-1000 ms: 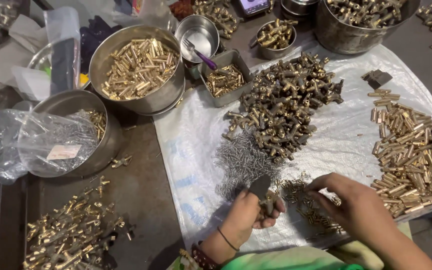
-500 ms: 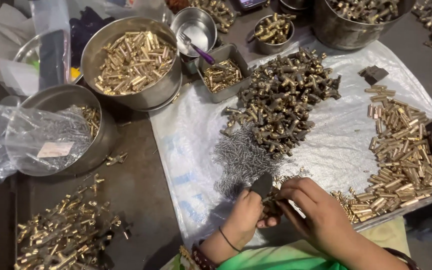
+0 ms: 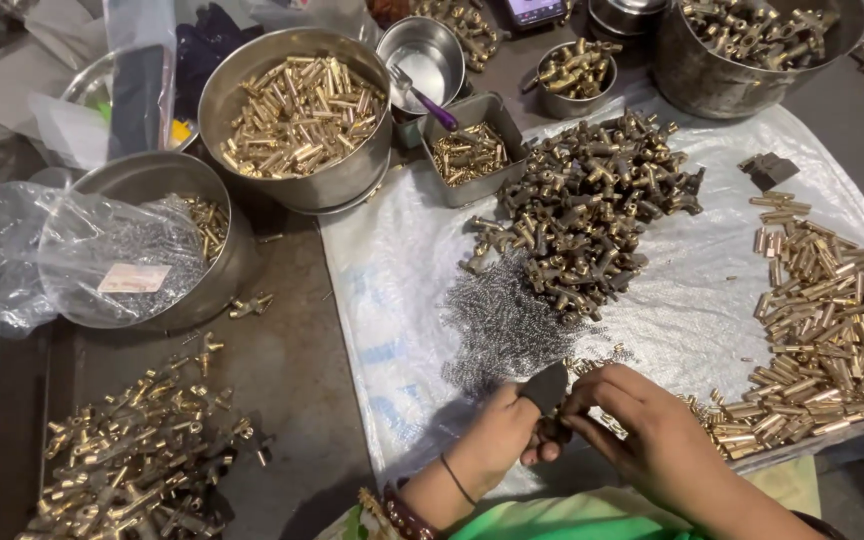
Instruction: Assembling small brass T-fittings by manually inserting metal pins.
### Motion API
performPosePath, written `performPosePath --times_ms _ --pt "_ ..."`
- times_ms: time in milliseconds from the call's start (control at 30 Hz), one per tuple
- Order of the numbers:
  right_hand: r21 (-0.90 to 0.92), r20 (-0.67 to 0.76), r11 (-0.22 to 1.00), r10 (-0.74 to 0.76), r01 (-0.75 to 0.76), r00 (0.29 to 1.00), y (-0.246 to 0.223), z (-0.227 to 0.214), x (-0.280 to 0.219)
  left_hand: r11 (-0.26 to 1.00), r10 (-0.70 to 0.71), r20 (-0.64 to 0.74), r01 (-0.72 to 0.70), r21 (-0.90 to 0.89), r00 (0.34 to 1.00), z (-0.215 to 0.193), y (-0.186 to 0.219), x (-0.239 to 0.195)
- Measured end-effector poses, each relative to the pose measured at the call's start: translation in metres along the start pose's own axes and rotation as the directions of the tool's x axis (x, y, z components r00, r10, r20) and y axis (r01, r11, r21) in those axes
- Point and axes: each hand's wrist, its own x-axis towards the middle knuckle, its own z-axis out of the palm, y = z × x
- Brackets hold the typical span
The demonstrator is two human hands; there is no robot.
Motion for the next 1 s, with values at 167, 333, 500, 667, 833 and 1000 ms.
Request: performPosePath --times_ms 167,333,500,667,833,1000 --pt "0.111 0.119 0.986 0.111 -0.125 0.987 0.051 -0.016 0.013 0.999 -0.026 0.045 0.027 -0.02 0.999 0.018 0.019 -0.01" --pt "0.021 -0.215 0.947 0.318 -0.321 0.924 0.118 -0.042 0.07 0.997 0.054 0.102 -0.06 0.055 0.993 0.019 0.01 -0.006" --pt "-0.346 -0.15 0.904 0.211 -0.252 0.966 0.163 -0.025 0.064 0.995 0.094 0.038 -0.093 -0.044 0.995 0.002 0.001 0.001" --pt "-0.262 -0.159 0.872 0.383 -0.413 0.91 0.15 -0.033 0.054 0.997 0.071 -0.033 -0.072 -0.013 0.997 0.004 0.012 0.001" --pt "-0.151 -0.166 0.804 0.552 -0.575 0.817 0.149 -0.023 0.031 0.991 0.1 0.034 -0.102 0.084 0.994 0.004 0.012 0.003" --pt "0.311 -0.124 0.902 0.352 -0.3 0.928 0.054 -0.007 0.014 0.974 0.109 -0.089 -0.088 0.207 0.99 0.018 0.037 -0.008"
